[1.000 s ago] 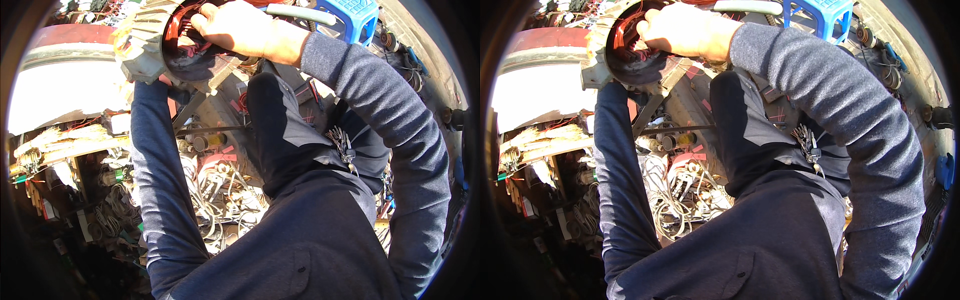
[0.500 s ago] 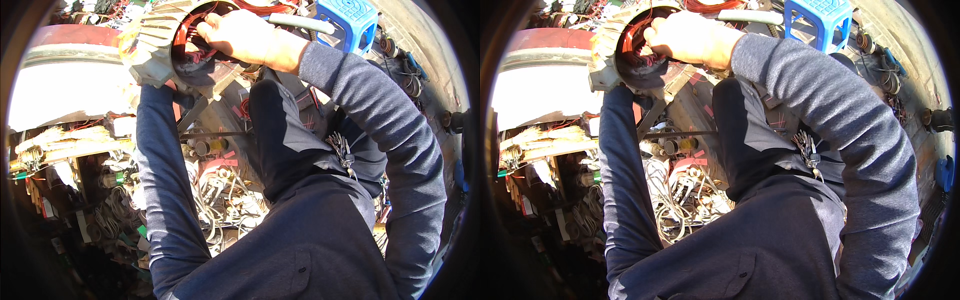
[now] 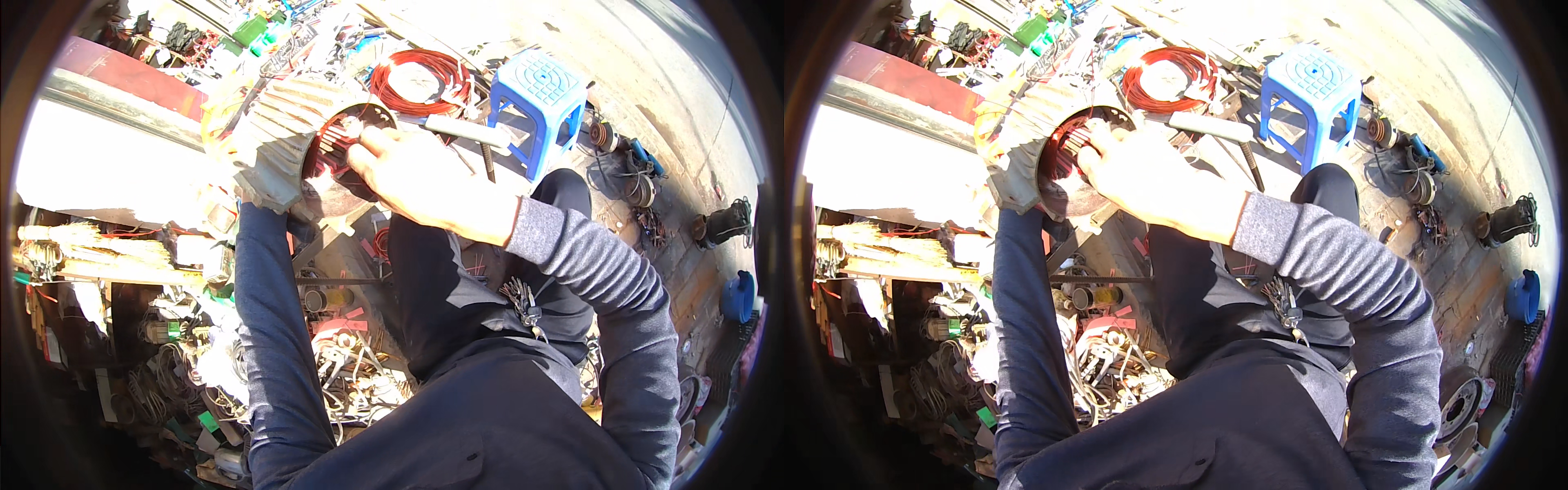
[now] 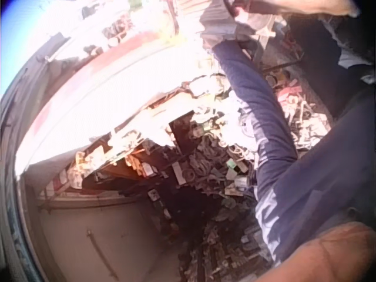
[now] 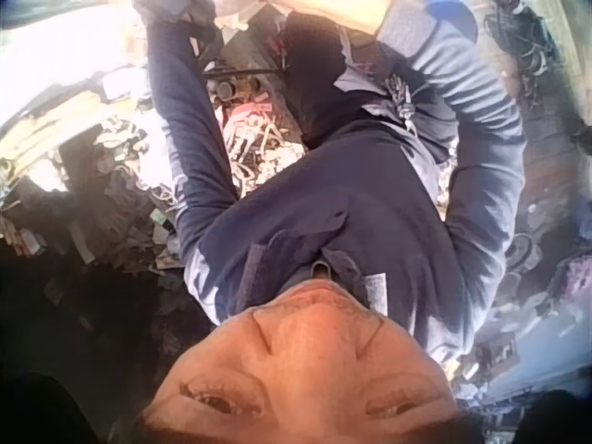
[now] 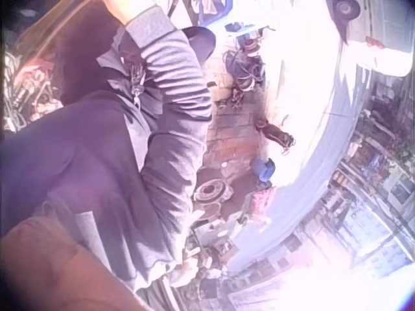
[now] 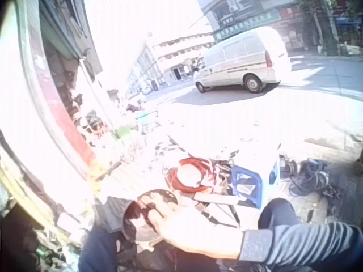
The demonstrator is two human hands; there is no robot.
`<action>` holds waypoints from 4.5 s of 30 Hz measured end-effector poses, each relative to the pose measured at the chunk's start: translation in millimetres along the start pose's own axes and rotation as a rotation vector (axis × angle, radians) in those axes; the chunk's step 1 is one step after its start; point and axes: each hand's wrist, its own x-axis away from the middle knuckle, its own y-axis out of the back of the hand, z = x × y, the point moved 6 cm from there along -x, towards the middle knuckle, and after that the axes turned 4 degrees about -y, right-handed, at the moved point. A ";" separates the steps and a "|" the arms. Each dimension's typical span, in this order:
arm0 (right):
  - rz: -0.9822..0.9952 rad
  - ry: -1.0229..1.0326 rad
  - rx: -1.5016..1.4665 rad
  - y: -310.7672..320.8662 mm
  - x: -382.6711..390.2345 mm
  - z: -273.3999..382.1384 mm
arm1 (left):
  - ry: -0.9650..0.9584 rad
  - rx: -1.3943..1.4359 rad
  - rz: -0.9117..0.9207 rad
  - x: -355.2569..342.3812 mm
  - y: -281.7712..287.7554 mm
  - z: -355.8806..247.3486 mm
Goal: The person works on an electrical motor stator, using pliers to adjust copper windings and a knife to cut and insert pink insulating paper into the slots. The person repeatedly manipulates the windings and inserts paper pieces to separate and protect the coils.
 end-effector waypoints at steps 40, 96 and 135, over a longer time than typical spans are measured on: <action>0.152 -0.995 -0.441 4.7 51.9 -242.1 | -0.260 -1.532 0.337 71.2 -310.7 53.3; 0.140 -0.992 -1.313 5.6 -32.3 -194.2 | -0.663 -1.044 0.148 129.4 -316.2 4.3; 0.174 -0.366 -0.416 59.4 132.3 39.6 | 0.081 0.341 0.456 304.5 -185.7 -10.8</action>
